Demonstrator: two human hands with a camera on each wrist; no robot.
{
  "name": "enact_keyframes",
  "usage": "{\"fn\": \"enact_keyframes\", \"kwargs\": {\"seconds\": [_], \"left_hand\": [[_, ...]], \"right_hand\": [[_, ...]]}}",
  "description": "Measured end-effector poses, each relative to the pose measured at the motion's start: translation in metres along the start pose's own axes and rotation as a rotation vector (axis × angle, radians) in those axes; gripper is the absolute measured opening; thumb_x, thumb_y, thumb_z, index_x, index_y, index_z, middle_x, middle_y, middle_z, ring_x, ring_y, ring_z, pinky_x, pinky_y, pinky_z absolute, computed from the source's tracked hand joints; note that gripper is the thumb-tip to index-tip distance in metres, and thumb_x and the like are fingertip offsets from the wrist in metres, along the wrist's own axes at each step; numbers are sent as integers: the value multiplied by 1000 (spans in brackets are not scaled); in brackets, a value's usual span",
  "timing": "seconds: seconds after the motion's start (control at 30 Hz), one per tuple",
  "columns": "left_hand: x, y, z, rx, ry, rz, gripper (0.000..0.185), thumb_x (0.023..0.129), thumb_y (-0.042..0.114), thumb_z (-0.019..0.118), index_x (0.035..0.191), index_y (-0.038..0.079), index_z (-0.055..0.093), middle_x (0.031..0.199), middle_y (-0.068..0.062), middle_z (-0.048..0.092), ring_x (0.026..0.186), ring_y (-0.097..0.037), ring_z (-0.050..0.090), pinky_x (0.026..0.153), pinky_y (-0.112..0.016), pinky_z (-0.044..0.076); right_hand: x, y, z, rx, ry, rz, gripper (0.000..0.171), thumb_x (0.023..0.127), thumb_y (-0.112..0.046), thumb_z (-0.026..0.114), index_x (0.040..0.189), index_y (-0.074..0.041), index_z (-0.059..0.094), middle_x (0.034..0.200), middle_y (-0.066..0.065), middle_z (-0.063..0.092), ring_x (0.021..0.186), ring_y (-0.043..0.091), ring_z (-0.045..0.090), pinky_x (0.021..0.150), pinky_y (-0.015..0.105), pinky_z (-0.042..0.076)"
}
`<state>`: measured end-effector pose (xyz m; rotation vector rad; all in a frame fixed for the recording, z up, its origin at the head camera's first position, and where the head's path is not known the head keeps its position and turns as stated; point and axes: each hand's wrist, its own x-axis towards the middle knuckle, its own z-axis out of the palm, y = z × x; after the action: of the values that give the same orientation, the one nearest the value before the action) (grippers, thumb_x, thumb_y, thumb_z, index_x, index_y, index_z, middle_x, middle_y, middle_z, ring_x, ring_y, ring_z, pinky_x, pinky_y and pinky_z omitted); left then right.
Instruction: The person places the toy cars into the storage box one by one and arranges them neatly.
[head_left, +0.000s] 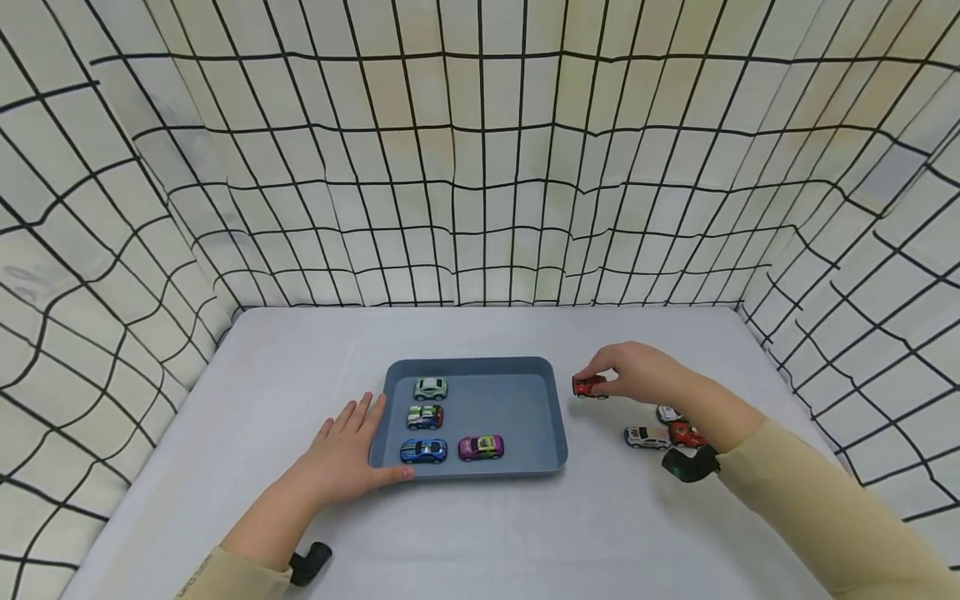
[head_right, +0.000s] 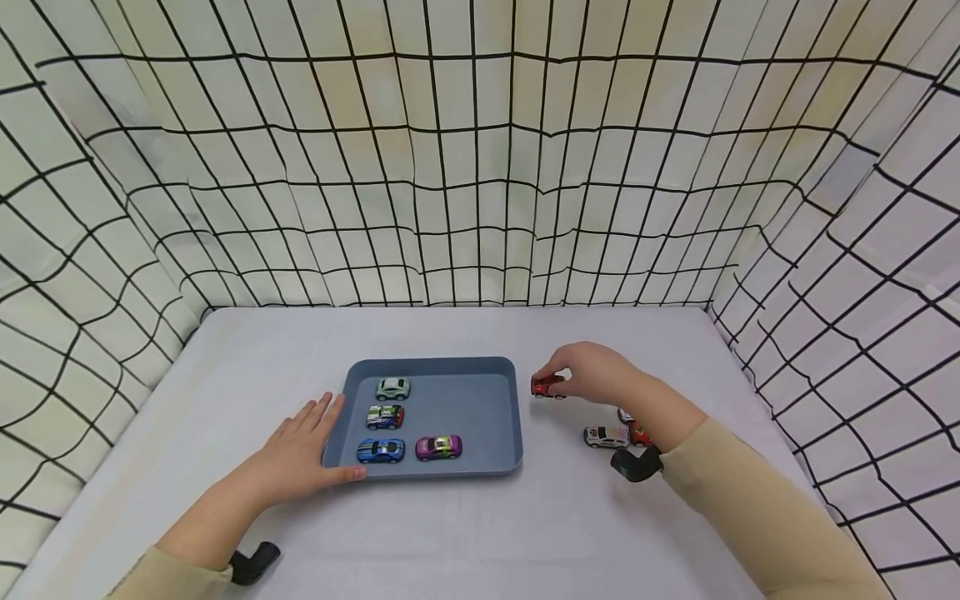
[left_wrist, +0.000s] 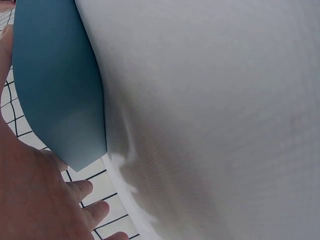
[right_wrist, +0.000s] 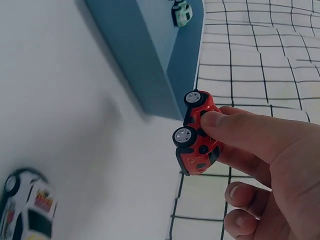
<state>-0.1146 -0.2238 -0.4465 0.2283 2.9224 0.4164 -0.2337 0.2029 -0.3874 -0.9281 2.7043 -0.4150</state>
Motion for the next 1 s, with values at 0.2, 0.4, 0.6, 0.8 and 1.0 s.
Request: {"fn": "enact_keyframes", "kwargs": {"seconds": [0.2,0.4,0.6,0.8,1.0], "left_hand": [[0,1,-1,0,-1,-2,124,73,77,67,157,0,17,161,-27,16,146,-50,14,114,-68,13],[0,1,0,1,-2,-6,124,73,77,66,157,0,17,161,-27,16,146,-50,14,114,-68,13],[1,0,1,6,-5,-9,125,73,79,65,157,0,17,161,-27,16,146,-50,14,114,-68,13],[1,0,1,4,-7,-9,125,73,79,65,158,0,17,161,-26,15,146,-50,14,114,-68,13],[1,1,0,8,-15,-16,126,73,80,64,158,1,16,162,-26,14,146,-50,14,114,-68,12]], "right_hand": [[18,-20,0,-25,-32,-44,30,89,-21,75,119,-22,75,112,-7,71,106,19,65,92,41,52],[35,-41,5,-55,-60,-91,29,91,-22,74,120,-23,75,110,-9,70,108,18,64,94,40,51],[56,-59,14,-87,-77,-149,30,91,-25,74,121,-24,74,109,-9,70,105,12,63,94,36,51],[73,-75,22,-106,-98,-181,30,92,-27,74,122,-26,74,109,-8,70,102,11,63,91,32,51],[89,-89,30,-130,-114,-206,29,92,-30,73,121,-26,74,105,-9,70,94,8,60,87,28,51]]}}
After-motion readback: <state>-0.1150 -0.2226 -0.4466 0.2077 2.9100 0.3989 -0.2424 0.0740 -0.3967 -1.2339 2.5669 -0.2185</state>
